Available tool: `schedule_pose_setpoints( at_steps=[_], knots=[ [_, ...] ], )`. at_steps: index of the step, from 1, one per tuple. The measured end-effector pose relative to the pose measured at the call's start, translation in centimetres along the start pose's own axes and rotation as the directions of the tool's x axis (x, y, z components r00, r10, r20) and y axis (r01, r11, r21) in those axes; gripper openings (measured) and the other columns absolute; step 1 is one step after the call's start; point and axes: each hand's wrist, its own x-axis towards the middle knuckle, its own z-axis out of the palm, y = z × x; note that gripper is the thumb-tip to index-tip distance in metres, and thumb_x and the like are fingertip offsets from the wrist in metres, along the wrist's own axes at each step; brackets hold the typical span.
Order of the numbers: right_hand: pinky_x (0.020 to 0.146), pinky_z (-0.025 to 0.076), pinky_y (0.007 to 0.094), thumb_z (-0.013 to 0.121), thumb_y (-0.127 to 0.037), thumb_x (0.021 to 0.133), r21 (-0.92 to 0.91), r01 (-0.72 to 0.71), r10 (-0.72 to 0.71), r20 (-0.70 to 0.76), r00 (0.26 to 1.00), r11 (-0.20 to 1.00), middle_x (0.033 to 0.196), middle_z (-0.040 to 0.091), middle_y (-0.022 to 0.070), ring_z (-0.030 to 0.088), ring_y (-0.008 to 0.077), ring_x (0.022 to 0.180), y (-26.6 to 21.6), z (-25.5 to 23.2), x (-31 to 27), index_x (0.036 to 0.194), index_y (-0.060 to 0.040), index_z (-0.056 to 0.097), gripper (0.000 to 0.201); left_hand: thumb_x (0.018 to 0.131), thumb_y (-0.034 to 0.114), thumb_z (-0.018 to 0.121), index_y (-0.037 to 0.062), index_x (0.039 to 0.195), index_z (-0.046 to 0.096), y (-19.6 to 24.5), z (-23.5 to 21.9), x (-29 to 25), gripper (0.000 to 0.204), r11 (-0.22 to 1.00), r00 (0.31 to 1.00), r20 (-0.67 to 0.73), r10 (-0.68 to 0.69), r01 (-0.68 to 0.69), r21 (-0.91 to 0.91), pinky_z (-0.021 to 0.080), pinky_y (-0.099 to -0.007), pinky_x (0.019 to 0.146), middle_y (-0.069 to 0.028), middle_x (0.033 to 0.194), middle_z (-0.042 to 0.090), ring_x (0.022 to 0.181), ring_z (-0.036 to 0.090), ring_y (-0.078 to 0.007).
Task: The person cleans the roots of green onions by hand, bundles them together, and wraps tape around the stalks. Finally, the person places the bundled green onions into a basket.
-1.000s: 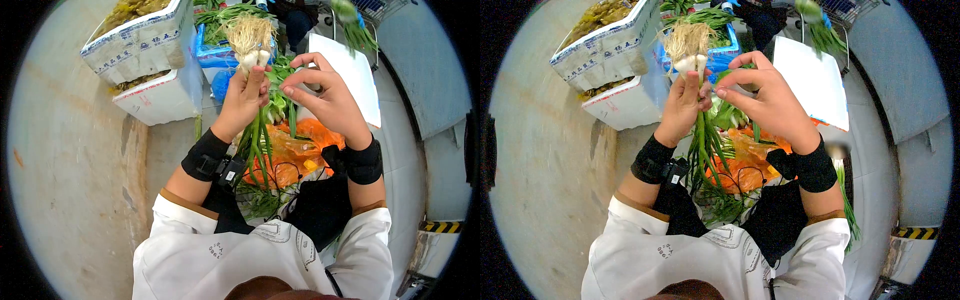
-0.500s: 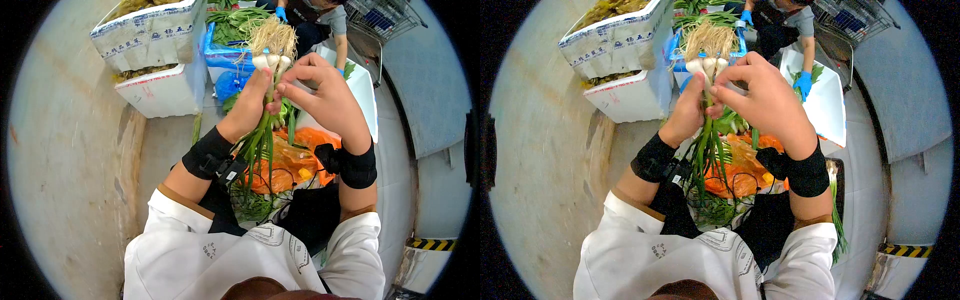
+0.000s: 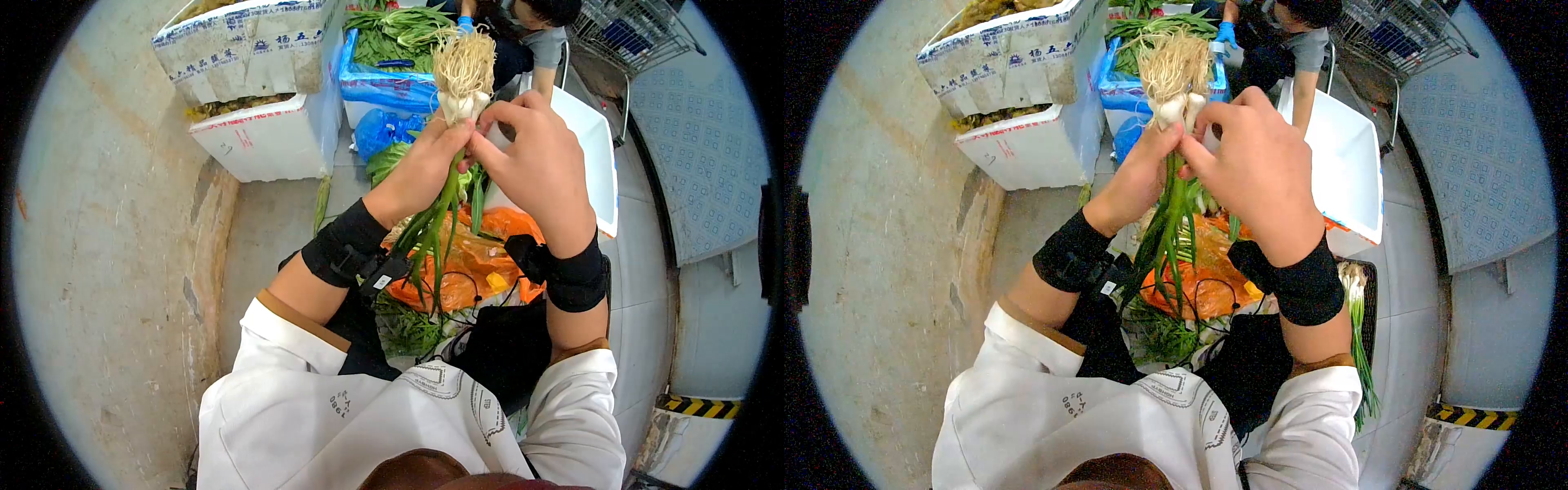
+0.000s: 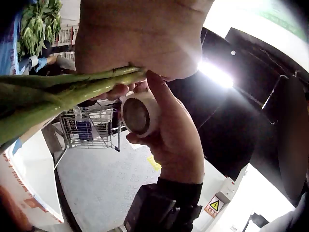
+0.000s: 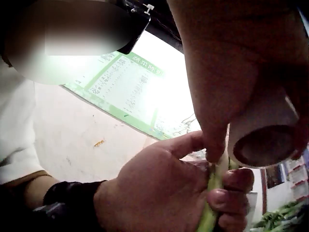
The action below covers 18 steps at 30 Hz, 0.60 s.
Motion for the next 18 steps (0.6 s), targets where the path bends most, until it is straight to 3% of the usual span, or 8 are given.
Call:
schedule_pose_setpoints(
  at_steps=[3,6,8,12,15,18],
  knots=[
    [0.066,0.054,0.0422,0.074,-0.045,0.078,-0.079,-0.045,0.044,-0.015,0.999,0.996,0.086,0.063,0.0120,0.066,0.0324,0.078,0.3,0.1,0.3,0.089,-0.0099,0.077,0.037,0.106,0.031,0.039,0.0072,0.151,0.034,0.5,0.2,-0.3,0.050,0.995,0.999,-0.039,-0.029,0.033,0.092,0.042,-0.0262,0.081,0.0002,0.118,0.052,0.093,0.047,-0.0091],
    [0.067,0.054,0.0419,0.074,-0.053,0.075,-0.034,-0.027,0.027,0.005,1.000,0.999,0.083,0.061,0.0131,0.066,0.0327,0.077,1.3,0.1,0.6,0.089,-0.0069,0.077,0.048,0.106,0.026,0.038,0.0053,0.148,0.035,-0.3,-0.3,-0.7,0.047,0.988,0.999,0.020,0.047,-0.049,0.144,0.042,-0.0278,0.085,-0.0017,0.117,0.052,0.095,0.047,-0.0106],
    [0.067,0.053,0.0420,0.076,-0.057,0.073,0.046,-0.039,0.037,0.031,0.999,0.998,0.082,0.062,0.0149,0.065,0.0336,0.075,2.2,0.3,0.9,0.089,-0.0043,0.077,0.055,0.105,0.020,0.035,0.0027,0.147,0.035,-0.1,-0.6,-0.6,0.045,0.933,0.994,0.064,0.090,-0.106,0.345,0.042,-0.0285,0.088,-0.0038,0.112,0.052,0.096,0.047,-0.0118],
    [0.067,0.052,0.0417,0.077,-0.059,0.071,0.116,-0.054,0.045,0.074,0.996,0.992,0.084,0.064,0.0166,0.065,0.0337,0.074,3.1,0.5,1.1,0.088,-0.0022,0.077,0.060,0.104,0.016,0.032,0.0006,0.146,0.035,1.3,0.1,-1.1,0.045,0.932,0.996,0.086,0.040,-0.068,0.356,0.042,-0.0279,0.090,-0.0046,0.107,0.052,0.094,0.047,-0.0125],
    [0.067,0.052,0.0410,0.077,-0.060,0.071,0.152,-0.087,0.075,0.082,0.994,0.985,0.083,0.066,0.0181,0.065,0.0335,0.075,3.4,0.7,1.2,0.088,-0.0011,0.076,0.061,0.105,0.016,0.029,0.0005,0.144,0.037,1.6,0.6,-1.0,0.043,0.966,1.000,0.026,0.016,-0.023,0.257,0.042,-0.0258,0.088,-0.0040,0.104,0.052,0.091,0.048,-0.0117],
    [0.067,0.052,0.0406,0.077,-0.059,0.070,0.145,-0.088,0.076,0.087,0.993,0.986,0.081,0.065,0.0180,0.065,0.0328,0.075,3.4,0.4,1.3,0.088,-0.0009,0.076,0.061,0.107,0.020,0.029,0.0011,0.142,0.040,1.4,0.5,-0.8,0.041,0.949,0.995,0.037,0.097,-0.103,0.298,0.042,-0.0241,0.084,-0.0032,0.102,0.053,0.087,0.049,-0.0101]
  ],
)
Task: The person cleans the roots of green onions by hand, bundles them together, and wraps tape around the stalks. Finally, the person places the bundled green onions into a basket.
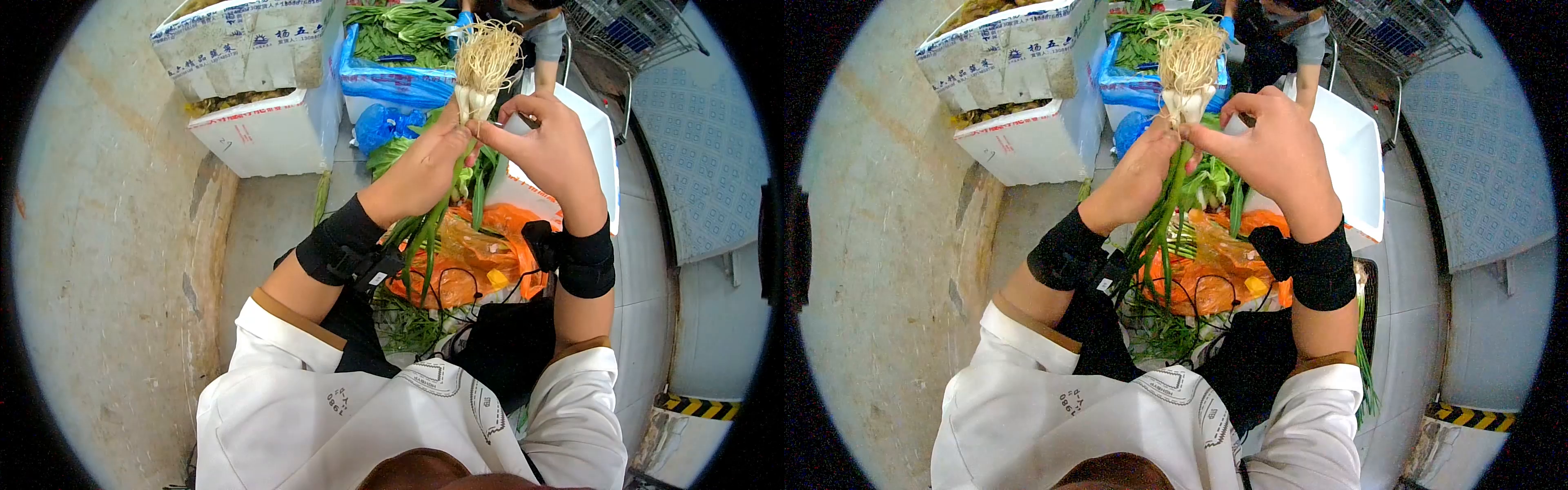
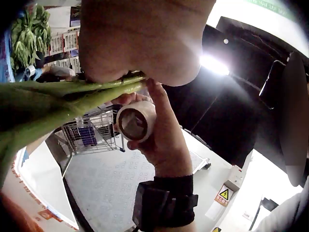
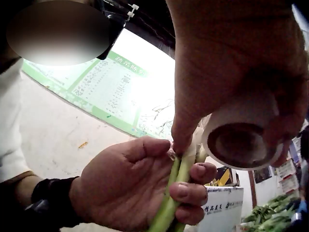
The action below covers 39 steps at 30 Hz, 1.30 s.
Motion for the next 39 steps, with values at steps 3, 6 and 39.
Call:
schedule_pose_setpoints(
  at_steps=[3,6,39],
  knots=[
    [0.067,0.052,0.0403,0.078,-0.060,0.069,0.016,-0.035,0.034,0.037,0.999,0.999,0.079,0.064,0.0180,0.064,0.0331,0.074,0.0,-0.2,0.1,0.087,-0.0001,0.076,0.062,0.108,0.022,0.028,0.0009,0.140,0.043,0.1,0.2,0.0,0.041,0.997,0.998,-0.034,-0.051,0.049,-0.053,0.043,-0.0241,0.082,-0.0026,0.101,0.054,0.086,0.049,-0.0097],
    [0.067,0.051,0.0386,0.080,-0.058,0.069,0.020,-0.002,0.001,0.026,1.000,1.000,0.082,0.066,0.0192,0.064,0.0321,0.073,0.3,-0.3,0.2,0.086,0.0015,0.074,0.062,0.108,0.021,0.028,0.0004,0.137,0.047,0.3,0.4,0.1,0.040,0.995,0.992,-0.095,-0.084,0.078,-0.068,0.044,-0.0258,0.083,-0.0023,0.102,0.056,0.086,0.051,-0.0109],
    [0.082,0.047,0.0312,0.085,-0.022,0.078,0.572,0.293,-0.323,-0.051,0.945,0.766,0.095,0.066,0.0070,0.061,0.0177,0.091,1.6,1.0,0.9,0.098,0.0011,0.073,0.034,0.107,0.019,0.052,0.0078,0.096,0.051,-2.0,1.7,1.0,0.015,0.931,0.924,-0.380,-0.041,-0.102,-0.350,0.042,-0.0217,0.071,0.0042,0.089,0.053,0.079,0.046,-0.0027]
  ],
)
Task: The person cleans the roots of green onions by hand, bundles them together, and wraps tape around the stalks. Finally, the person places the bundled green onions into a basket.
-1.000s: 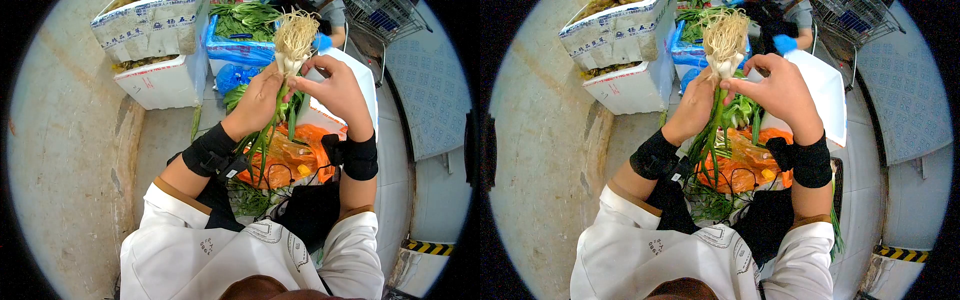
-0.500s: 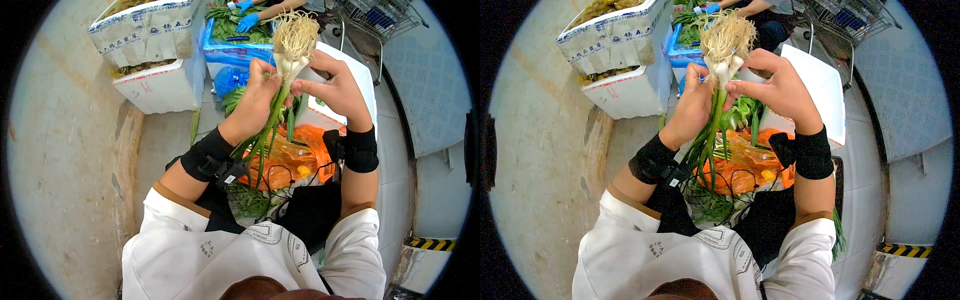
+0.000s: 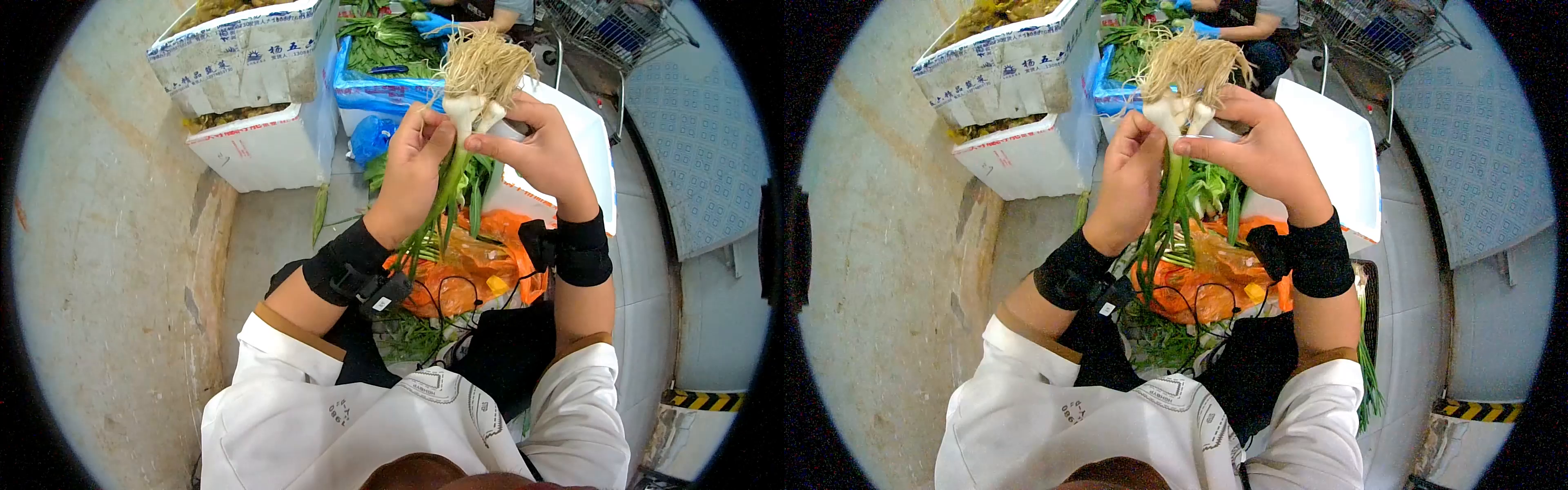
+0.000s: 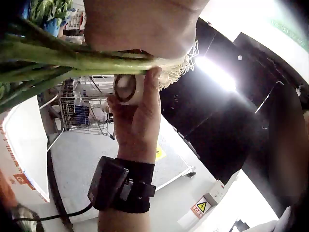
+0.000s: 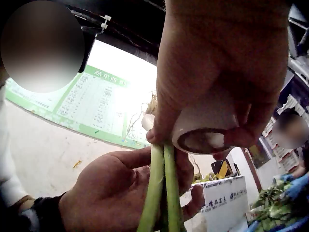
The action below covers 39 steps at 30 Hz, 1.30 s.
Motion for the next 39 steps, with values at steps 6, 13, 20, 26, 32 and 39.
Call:
schedule_pose_setpoints(
  at_steps=[6,13,20,26,32,39],
  knots=[
    [0.084,0.047,0.0330,0.085,-0.023,0.078,-0.022,-0.012,0.013,0.008,1.000,1.000,0.096,0.065,0.0094,0.062,0.0209,0.092,0.4,0.8,0.0,0.096,0.0019,0.073,0.033,0.108,0.017,0.046,0.0039,0.116,0.054,-0.5,0.3,-0.3,0.017,0.985,0.991,-0.087,-0.100,0.086,-0.148,0.049,-0.0298,0.098,-0.0059,0.114,0.063,0.107,0.061,-0.0116],
    [0.076,0.046,0.0306,0.085,-0.026,0.079,-0.066,-0.062,0.061,-0.022,0.998,0.996,0.086,0.062,0.0083,0.058,0.0177,0.084,-0.2,1.1,0.4,0.093,0.0041,0.071,0.036,0.104,0.018,0.057,0.0028,0.107,0.059,0.0,1.2,-1.0,0.016,0.956,0.941,-0.281,0.188,-0.110,0.272,0.040,-0.0190,0.057,0.0012,0.095,0.061,0.070,0.050,-0.0001],
    [0.072,0.046,0.0322,0.084,-0.027,0.079,0.028,-0.050,0.055,-0.189,0.980,0.998,0.082,0.061,0.0088,0.057,0.0174,0.078,0.5,2.1,0.6,0.091,0.0048,0.070,0.036,0.101,0.012,0.062,-0.0027,0.124,0.059,0.4,1.7,-1.4,0.028,0.954,0.943,-0.265,0.199,-0.125,0.272,0.049,-0.0234,0.076,-0.0034,0.104,0.067,0.086,0.059,-0.0065],
    [0.075,0.048,0.0313,0.085,-0.025,0.077,-0.158,-0.285,0.255,-0.186,0.949,0.946,0.086,0.065,0.0106,0.061,0.0181,0.081,-0.9,1.4,0.4,0.087,0.0051,0.068,0.036,0.093,-0.001,0.068,-0.0055,0.124,0.056,-0.2,1.0,-0.6,0.033,0.948,0.968,-0.111,0.224,-0.190,0.257,0.051,-0.0257,0.087,-0.0079,0.110,0.068,0.100,0.063,-0.0106],
    [0.077,0.051,0.0305,0.085,-0.024,0.076,0.051,-0.166,0.173,-0.198,0.965,0.985,0.088,0.069,0.0074,0.063,0.0145,0.083,-0.6,1.0,0.5,0.100,0.0049,0.070,0.040,0.094,-0.003,0.065,-0.0063,0.124,0.054,2.0,0.1,0.6,0.032,0.982,0.997,-0.010,0.071,-0.068,0.179,0.052,-0.0275,0.093,-0.0129,0.118,0.067,0.110,0.064,-0.0146],
    [0.083,0.051,0.0290,0.085,-0.021,0.075,0.135,-0.366,0.380,-0.102,0.919,0.921,0.097,0.073,0.0049,0.064,0.0107,0.087,-1.7,-0.5,0.7,0.106,0.0018,0.071,0.041,0.095,-0.001,0.066,-0.0020,0.126,0.055,2.6,-1.2,1.1,0.033,0.995,0.989,0.151,-0.011,-0.005,0.104,0.053,-0.0258,0.088,-0.0129,0.117,0.069,0.105,0.066,-0.0132]
  ],
)
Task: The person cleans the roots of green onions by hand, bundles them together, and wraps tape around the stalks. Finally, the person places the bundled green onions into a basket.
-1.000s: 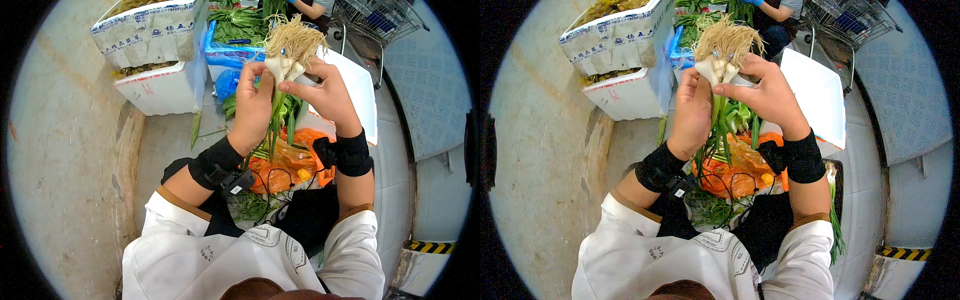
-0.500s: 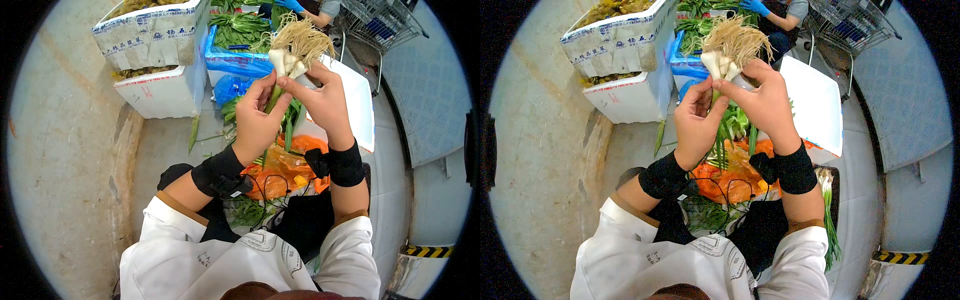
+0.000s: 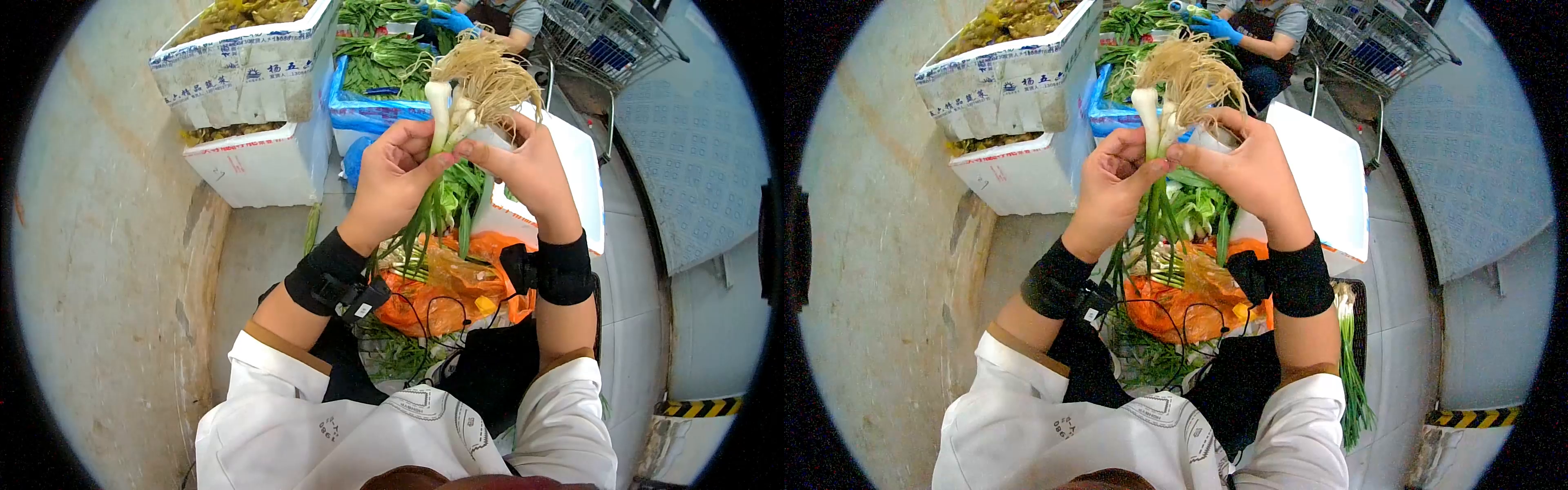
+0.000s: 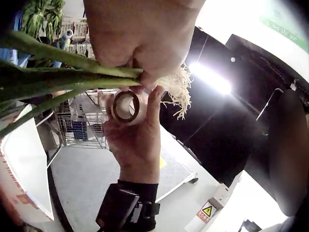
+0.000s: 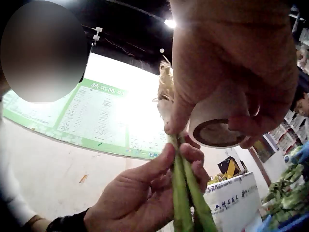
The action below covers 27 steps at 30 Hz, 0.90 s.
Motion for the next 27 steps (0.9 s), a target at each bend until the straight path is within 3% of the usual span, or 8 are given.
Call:
schedule_pose_setpoints(
  at_steps=[4,5,8,12,15,20,24,27],
  knots=[
    [0.082,0.051,0.0271,0.087,-0.023,0.073,0.093,-0.024,0.020,0.047,0.999,0.995,0.096,0.073,0.0039,0.064,0.0092,0.087,0.9,-0.4,0.4,0.106,0.0014,0.071,0.044,0.097,0.004,0.064,-0.0013,0.130,0.053,0.9,0.4,-0.1,0.036,0.996,0.987,0.144,-0.068,0.076,-0.048,0.054,-0.0268,0.088,-0.0096,0.112,0.070,0.103,0.067,-0.0140],
    [0.082,0.051,0.0266,0.088,-0.023,0.072,0.089,-0.031,0.027,0.044,0.999,0.995,0.095,0.072,0.0040,0.064,0.0090,0.087,1.3,-0.4,0.4,0.106,0.0014,0.071,0.045,0.099,0.007,0.062,-0.0009,0.134,0.051,0.7,0.4,0.0,0.038,0.999,0.984,0.174,-0.048,0.046,0.019,0.054,-0.0275,0.089,-0.0083,0.114,0.068,0.103,0.067,-0.0142],
    [0.082,0.051,0.0267,0.089,-0.024,0.071,0.121,-0.023,0.022,0.010,1.000,0.992,0.094,0.072,0.0042,0.064,0.0090,0.087,0.6,-0.2,0.2,0.108,0.0023,0.069,0.049,0.100,0.012,0.062,-0.0004,0.136,0.049,1.0,1.3,-0.2,0.040,0.996,0.985,0.169,-0.041,0.053,-0.070,0.051,-0.0288,0.092,-0.0068,0.118,0.066,0.104,0.066,-0.0150],
    [0.081,0.051,0.0264,0.089,-0.024,0.070,0.155,-0.071,0.070,0.014,0.997,0.985,0.095,0.072,0.0053,0.064,0.0097,0.088,0.6,0.4,0.3,0.109,0.0030,0.068,0.052,0.100,0.012,0.062,-0.0002,0.136,0.051,0.9,1.0,0.0,0.039,0.991,0.983,0.135,-0.125,0.130,-0.023,0.053,-0.0276,0.089,-0.0072,0.119,0.065,0.102,0.066,-0.0141],
    [0.083,0.051,0.0267,0.089,-0.024,0.070,0.046,0.032,-0.031,-0.036,0.999,0.998,0.099,0.072,0.0057,0.064,0.0106,0.090,1.3,0.3,0.5,0.108,0.0034,0.068,0.052,0.101,0.015,0.063,0.0002,0.135,0.052,0.1,0.4,0.0,0.039,0.974,0.975,0.100,-0.200,0.209,-0.091,0.051,-0.0282,0.092,-0.0055,0.116,0.065,0.103,0.064,-0.0135],
    [0.088,0.050,0.0278,0.092,-0.023,0.067,0.129,0.009,-0.017,0.058,0.998,0.992,0.103,0.072,0.0057,0.064,0.0120,0.094,1.1,-0.4,0.4,0.109,0.0017,0.068,0.054,0.103,0.019,0.059,0.0017,0.135,0.051,0.1,-0.2,0.0,0.037,0.979,0.965,0.200,-0.171,0.189,-0.073,0.046,-0.0277,0.097,-0.0033,0.115,0.064,0.108,0.059,-0.0112],
    [0.088,0.050,0.0283,0.092,-0.023,0.067,0.144,-0.008,-0.002,0.073,0.997,0.989,0.105,0.072,0.0062,0.064,0.0122,0.095,1.1,-0.6,0.5,0.110,0.0012,0.069,0.054,0.105,0.020,0.056,0.0017,0.135,0.051,0.7,0.8,-0.3,0.036,0.971,0.971,0.133,-0.200,0.214,-0.108,0.046,-0.0281,0.098,-0.0032,0.119,0.062,0.108,0.058,-0.0117],
    [0.089,0.051,0.0287,0.091,-0.022,0.068,0.035,0.014,-0.017,0.074,0.997,0.999,0.107,0.072,0.0066,0.064,0.0123,0.095,1.3,-0.7,0.5,0.112,0.0015,0.068,0.055,0.106,0.020,0.052,0.0019,0.138,0.049,0.3,-0.1,-0.5,0.037,0.933,0.941,0.247,-0.229,0.285,-0.219,0.044,-0.0295,0.101,-0.0040,0.124,0.060,0.112,0.058,-0.0127]
  ],
)
